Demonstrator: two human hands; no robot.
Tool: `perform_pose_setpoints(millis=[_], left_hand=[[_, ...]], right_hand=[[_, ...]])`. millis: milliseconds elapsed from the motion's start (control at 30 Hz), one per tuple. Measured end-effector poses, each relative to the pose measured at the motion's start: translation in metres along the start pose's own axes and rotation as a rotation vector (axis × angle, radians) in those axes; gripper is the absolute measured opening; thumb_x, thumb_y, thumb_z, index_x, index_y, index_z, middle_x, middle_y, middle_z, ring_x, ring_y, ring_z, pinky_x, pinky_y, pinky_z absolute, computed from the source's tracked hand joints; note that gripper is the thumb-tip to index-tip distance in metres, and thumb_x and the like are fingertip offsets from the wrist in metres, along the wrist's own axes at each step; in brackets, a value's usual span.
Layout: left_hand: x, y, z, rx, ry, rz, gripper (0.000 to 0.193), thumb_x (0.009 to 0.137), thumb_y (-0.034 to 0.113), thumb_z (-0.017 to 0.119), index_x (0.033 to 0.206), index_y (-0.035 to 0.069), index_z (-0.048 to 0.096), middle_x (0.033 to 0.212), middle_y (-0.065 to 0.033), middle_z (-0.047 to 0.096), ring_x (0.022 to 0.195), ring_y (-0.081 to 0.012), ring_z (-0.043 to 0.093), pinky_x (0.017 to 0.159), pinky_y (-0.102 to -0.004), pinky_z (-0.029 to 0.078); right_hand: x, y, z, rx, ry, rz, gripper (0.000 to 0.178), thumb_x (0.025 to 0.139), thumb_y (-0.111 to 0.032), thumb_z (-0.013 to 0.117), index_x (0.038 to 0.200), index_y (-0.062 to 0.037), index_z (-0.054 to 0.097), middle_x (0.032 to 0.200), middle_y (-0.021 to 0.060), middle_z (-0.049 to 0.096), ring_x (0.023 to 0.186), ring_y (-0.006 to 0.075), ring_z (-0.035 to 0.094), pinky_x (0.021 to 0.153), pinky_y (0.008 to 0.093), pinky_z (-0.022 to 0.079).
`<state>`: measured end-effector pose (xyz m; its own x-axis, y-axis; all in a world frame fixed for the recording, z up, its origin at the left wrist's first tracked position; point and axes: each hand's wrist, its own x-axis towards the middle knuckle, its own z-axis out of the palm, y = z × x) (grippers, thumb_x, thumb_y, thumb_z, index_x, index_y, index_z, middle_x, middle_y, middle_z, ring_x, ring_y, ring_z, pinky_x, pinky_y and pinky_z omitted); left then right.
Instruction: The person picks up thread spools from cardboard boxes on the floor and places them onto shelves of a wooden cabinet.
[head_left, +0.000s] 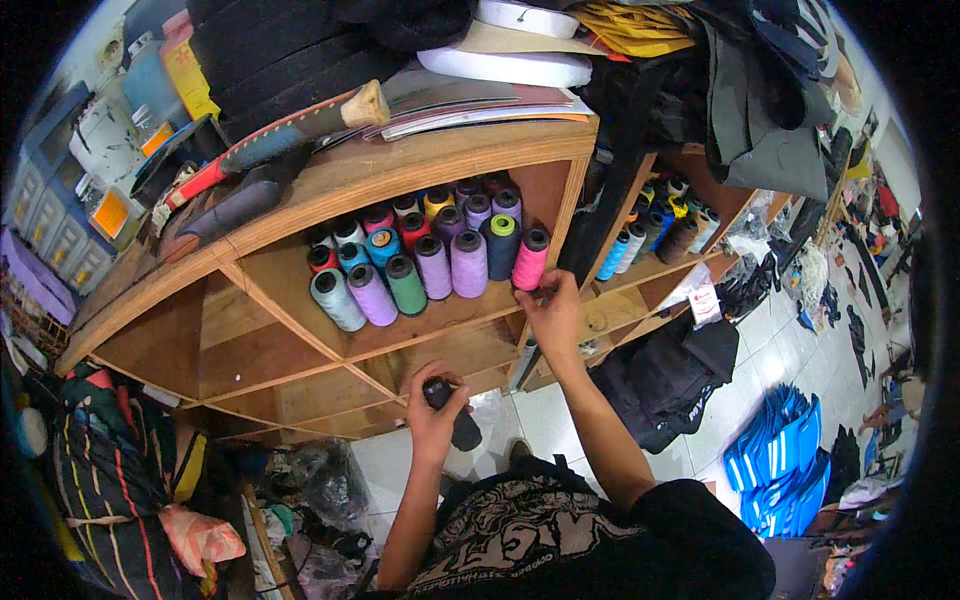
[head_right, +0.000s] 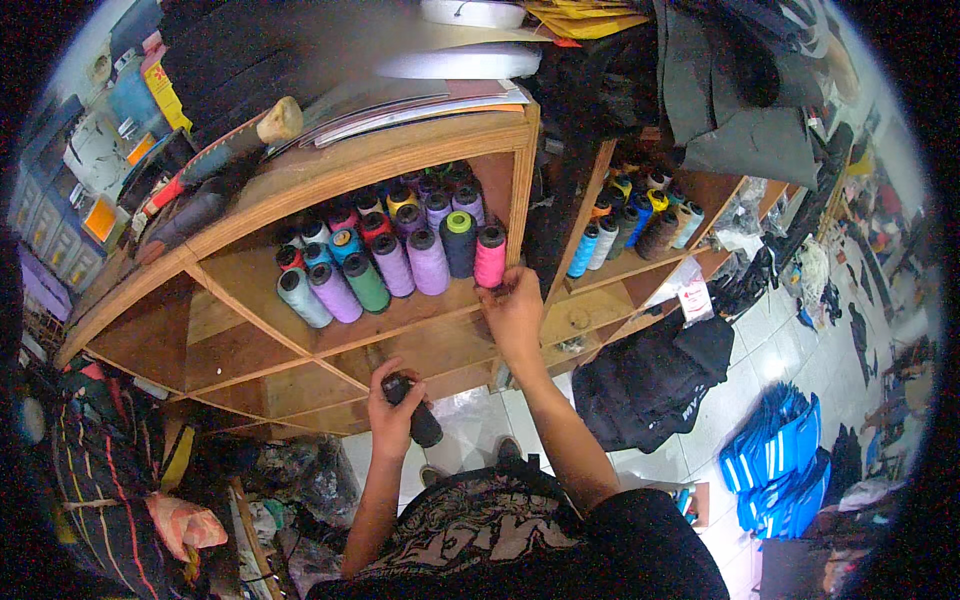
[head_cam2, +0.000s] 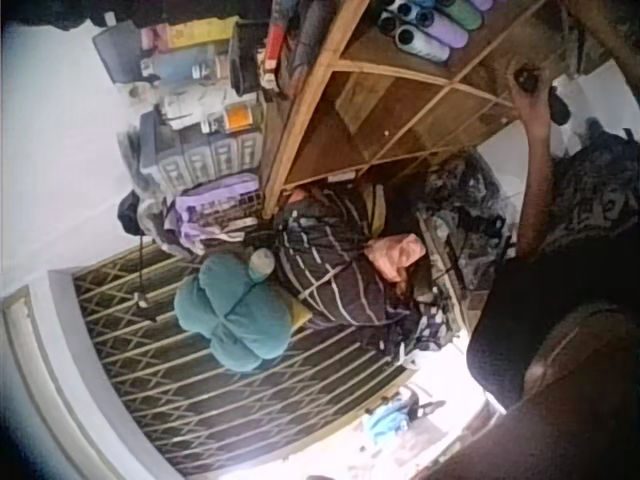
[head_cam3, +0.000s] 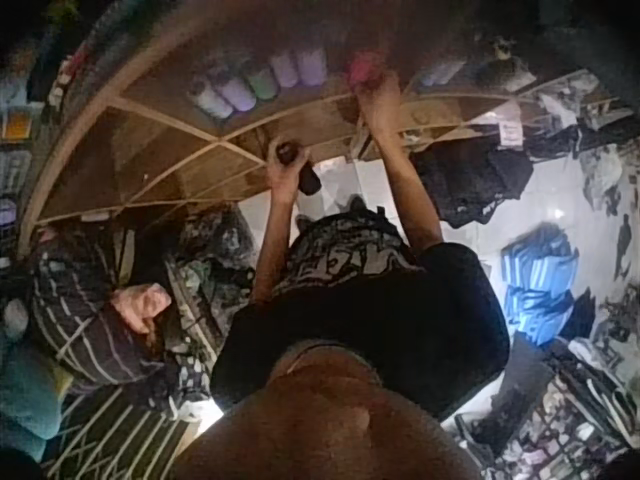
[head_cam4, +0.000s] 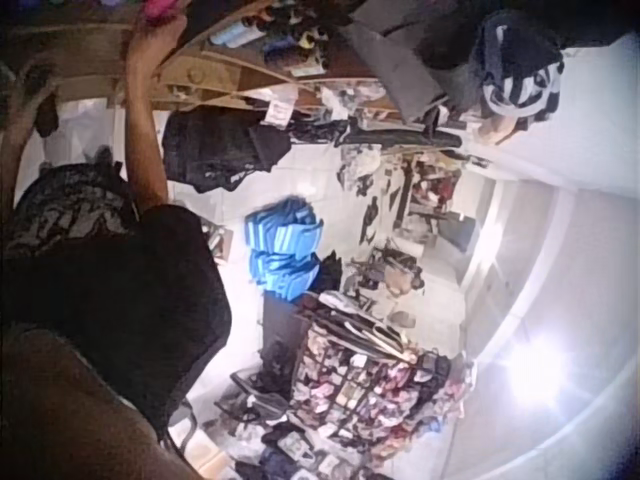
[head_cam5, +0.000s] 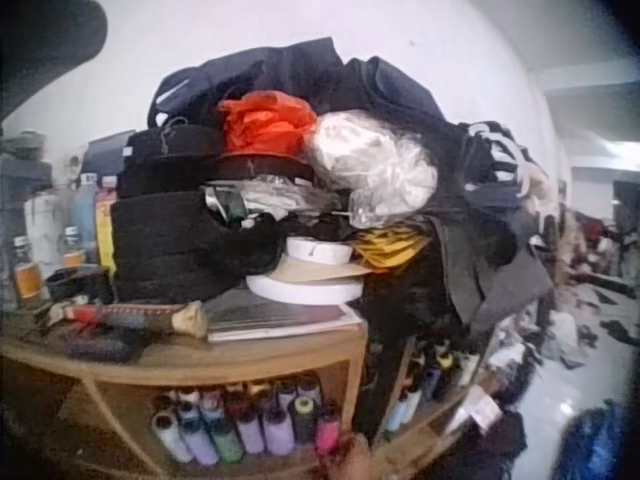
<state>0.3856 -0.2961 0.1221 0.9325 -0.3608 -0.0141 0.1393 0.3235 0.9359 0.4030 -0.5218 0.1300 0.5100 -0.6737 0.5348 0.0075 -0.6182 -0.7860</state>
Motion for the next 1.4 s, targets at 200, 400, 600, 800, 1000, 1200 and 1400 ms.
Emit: perform_pose_setpoints(millis=[200,400,600,800,1000,1200,1400], left_hand=[[0.015,0.02,0.012,0.244,-0.015,0.174,0.045,0.078,0.001,0.068,0.119,0.003,0.047,0.095,-0.0078,0.059,0.08,-0.0144,0.058,0.07,-0.0263,0.049],[0.048,0.047,0.055,0.279,-0.15,0.419,0.063,0.075,0.009,0.072,0.129,0.003,0.04,0.118,-0.0134,0.053,0.11,-0.0217,0.051,0.092,-0.0334,0.041],[0.054,0.04,0.043,0.37,0.031,0.43,0.064,0.08,0.008,0.067,0.134,0.001,0.034,0.126,-0.0155,0.048,0.117,-0.0231,0.047,0.097,-0.0363,0.036],[0.029,0.019,0.019,0.384,0.114,0.383,0.052,0.082,0.005,0.064,0.128,0.0,0.042,0.12,-0.0132,0.054,0.112,-0.0206,0.051,0.091,-0.0337,0.041],[0.029,0.007,0.005,0.684,0.075,0.314,0.028,0.081,0.005,0.064,0.108,0.004,0.058,0.1,-0.0099,0.061,0.089,-0.0193,0.059,0.077,-0.0316,0.047],[0.067,0.046,0.039,0.907,0.133,0.674,0.029,0.079,0.007,0.064,0.107,0.006,0.059,0.101,-0.0145,0.058,0.086,-0.0269,0.058,0.073,-0.0357,0.048],[0.114,0.105,0.07,1.153,-0.032,0.893,0.03,0.08,0.004,0.06,0.11,0.007,0.059,0.115,-0.0118,0.053,0.102,-0.0319,0.057,0.082,-0.0395,0.049]], right_hand=[[-0.041,-0.058,-0.047,0.106,-0.673,0.068,0.039,0.07,-0.019,0.078,0.096,-0.0004,0.056,0.081,0.012,0.06,0.068,0.0232,0.062,0.061,0.0326,0.049],[-0.052,-0.065,-0.043,-0.004,-0.649,-0.101,0.038,0.071,-0.021,0.077,0.097,0.0014,0.06,0.076,0.0124,0.062,0.066,0.0244,0.062,0.06,0.034,0.049],[-0.017,-0.047,-0.014,-0.093,-0.221,-0.043,0.032,0.073,-0.015,0.074,0.091,0.0034,0.055,0.081,0.0219,0.062,0.075,0.0383,0.063,0.066,0.0416,0.051],[-0.014,-0.035,0.004,-0.187,-0.156,-0.02,0.04,0.07,-0.023,0.078,0.089,0.0019,0.053,0.078,0.0197,0.063,0.071,0.0373,0.063,0.061,0.0412,0.051],[-0.014,-0.036,0.001,-0.138,-0.156,0.057,0.043,0.066,-0.028,0.082,0.082,0.0011,0.054,0.071,0.0129,0.061,0.061,0.0249,0.062,0.055,0.034,0.049],[-0.009,-0.07,-0.021,-0.051,-0.114,0.009,0.036,0.071,-0.021,0.079,0.086,-0.002,0.052,0.067,0.0075,0.055,0.057,0.0205,0.057,0.054,0.0316,0.047],[0.012,-0.08,-0.038,-0.053,-0.213,-0.267,0.056,0.069,-0.012,0.077,0.12,-0.0105,0.054,0.091,0.011,0.053,0.065,0.0187,0.056,0.055,0.0305,0.046]])
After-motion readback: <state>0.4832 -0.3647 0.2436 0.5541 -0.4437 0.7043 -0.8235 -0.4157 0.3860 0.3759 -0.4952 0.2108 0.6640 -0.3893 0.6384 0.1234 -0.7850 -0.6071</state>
